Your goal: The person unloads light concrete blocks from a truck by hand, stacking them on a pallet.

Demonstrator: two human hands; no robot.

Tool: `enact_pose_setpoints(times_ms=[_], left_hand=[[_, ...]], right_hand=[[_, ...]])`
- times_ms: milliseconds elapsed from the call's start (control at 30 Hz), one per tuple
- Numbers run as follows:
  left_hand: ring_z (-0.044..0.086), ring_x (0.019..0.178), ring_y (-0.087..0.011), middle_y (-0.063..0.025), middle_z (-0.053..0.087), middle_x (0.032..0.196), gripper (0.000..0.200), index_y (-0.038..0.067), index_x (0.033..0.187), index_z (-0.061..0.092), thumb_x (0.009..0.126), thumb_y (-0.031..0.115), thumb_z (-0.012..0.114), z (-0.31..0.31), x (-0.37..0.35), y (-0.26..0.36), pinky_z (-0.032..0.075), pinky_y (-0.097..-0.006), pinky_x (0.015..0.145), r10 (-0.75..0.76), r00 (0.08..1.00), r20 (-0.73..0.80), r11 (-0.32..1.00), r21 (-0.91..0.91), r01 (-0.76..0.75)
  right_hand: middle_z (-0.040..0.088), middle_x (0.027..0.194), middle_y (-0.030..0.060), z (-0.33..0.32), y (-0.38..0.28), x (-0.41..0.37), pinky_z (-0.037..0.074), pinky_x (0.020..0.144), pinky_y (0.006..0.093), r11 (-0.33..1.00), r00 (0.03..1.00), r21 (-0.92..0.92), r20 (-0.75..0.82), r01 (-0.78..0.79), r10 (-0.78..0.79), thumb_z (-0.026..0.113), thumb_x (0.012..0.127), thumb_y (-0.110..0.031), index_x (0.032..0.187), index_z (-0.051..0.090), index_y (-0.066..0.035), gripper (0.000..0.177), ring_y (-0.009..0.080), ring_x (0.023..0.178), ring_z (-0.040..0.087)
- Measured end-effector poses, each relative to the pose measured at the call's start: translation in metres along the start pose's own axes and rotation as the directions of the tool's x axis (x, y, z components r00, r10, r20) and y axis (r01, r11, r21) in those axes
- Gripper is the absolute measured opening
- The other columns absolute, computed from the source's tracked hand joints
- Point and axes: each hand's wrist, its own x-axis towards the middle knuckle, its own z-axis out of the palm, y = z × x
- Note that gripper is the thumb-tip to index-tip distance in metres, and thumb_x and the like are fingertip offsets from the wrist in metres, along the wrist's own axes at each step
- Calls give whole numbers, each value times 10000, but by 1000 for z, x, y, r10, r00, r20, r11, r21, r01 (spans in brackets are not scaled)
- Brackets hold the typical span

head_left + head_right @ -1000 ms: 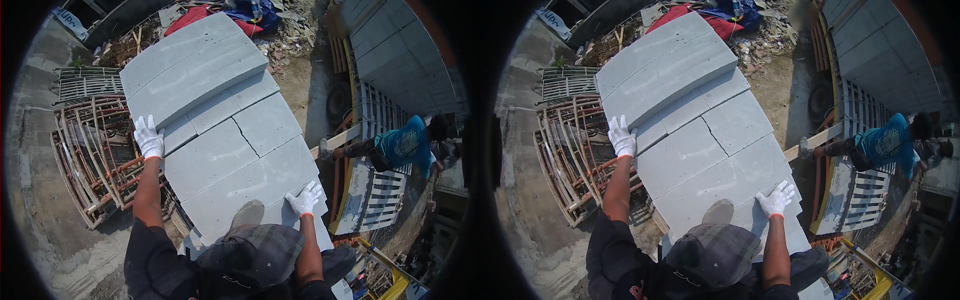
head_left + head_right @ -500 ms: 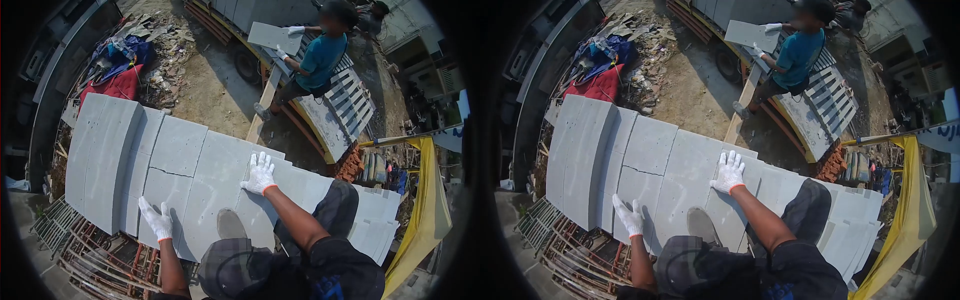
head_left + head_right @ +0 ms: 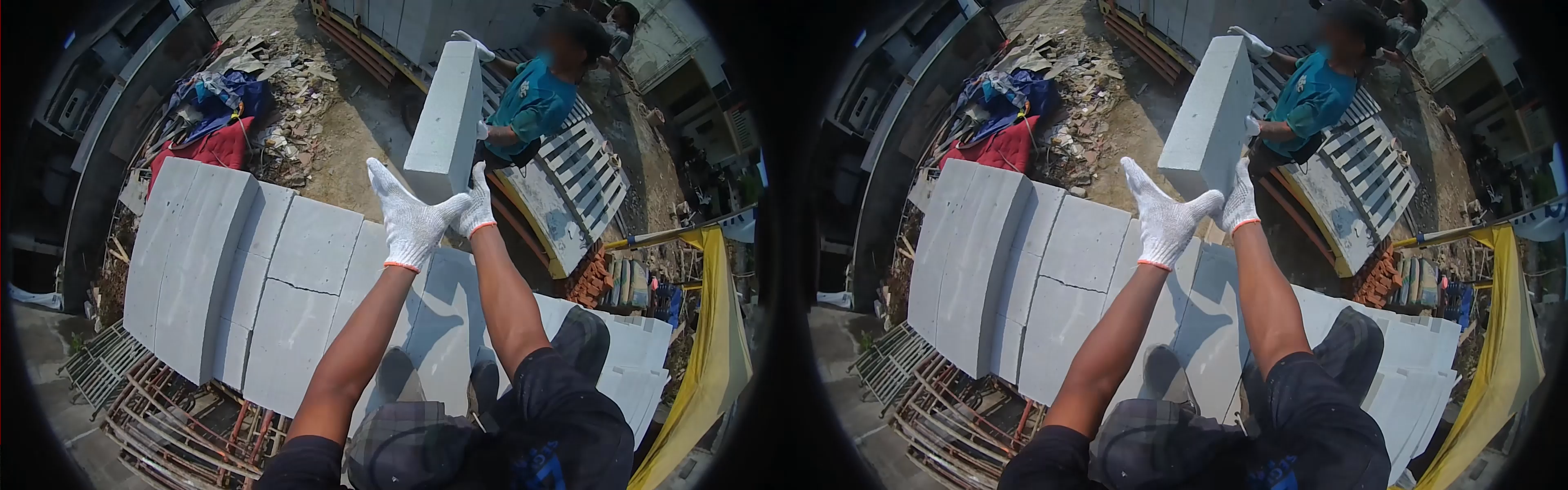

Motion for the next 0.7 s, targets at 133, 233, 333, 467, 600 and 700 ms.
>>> enact_pose_setpoints(times_ms=[133, 233, 333, 467, 600, 700], left_hand=[[445, 1316, -367, -241, 409, 1384, 1061, -42, 1436, 283, 648, 296, 907, 18, -5, 37, 372, -437, 1116, 101, 995, -9, 960, -263, -100], [542, 1184, -321, -177, 490, 1253, 888, 4, 1341, 409, 660, 301, 895, -22, -29, 39, 449, -423, 1014, 235, 940, -246, 933, -213, -289], [527, 1220, -269, -143, 500, 1261, 954, 11, 1376, 402, 650, 362, 912, -118, -68, 26, 442, -399, 1030, 29, 994, -105, 949, -311, -61], [560, 1213, -230, -125, 542, 1311, 820, 29, 1372, 454, 712, 288, 866, -207, -164, -25, 477, -376, 1006, -211, 948, -237, 890, -447, 86], [629, 1145, -227, -113, 634, 1244, 488, 42, 1357, 532, 900, 196, 605, -286, -235, -71, 523, -387, 975, -675, 705, -219, 387, -918, 85], [632, 1145, -258, -125, 632, 1267, 479, 33, 1342, 551, 910, 236, 587, -349, -257, -121, 526, -401, 977, -728, 645, -232, 342, -939, 49]], right_hand=[[497, 1431, 166, 23, 0, 2, 471, 1040, 503, 980, 983, -88, -28, 177, -180, 444, 898, -780, 1466, 425, -88, 895, 360, 1274, 521], [444, 1484, 161, 13, 30, -34, 443, 1076, 492, 947, 922, -142, -227, 288, -314, 445, 901, -774, 1491, 391, -100, 897, 356, 1324, 478], [304, 1591, 158, 48, 24, -41, 355, 1140, 514, 928, 897, -159, -246, 337, -368, 324, 911, -809, 1575, 242, -129, 954, 332, 1432, 359], [419, 1533, 137, -2, 64, -59, 417, 1103, 488, 976, 876, 207, 456, 70, -160, 551, 942, -543, 1525, 367, -100, 755, 300, 1362, 462], [628, 1247, 92, 11, 162, -112, 493, 999, 466, 909, 900, -142, 148, -391, 410, 732, 863, -324, 1276, 597, -92, 493, 261, 1152, 598], [665, 1029, 55, 48, 245, -112, 510, 930, 438, 795, 833, -324, 39, -512, 552, 750, 857, -239, 1018, 668, -88, 236, 225, 998, 631]])
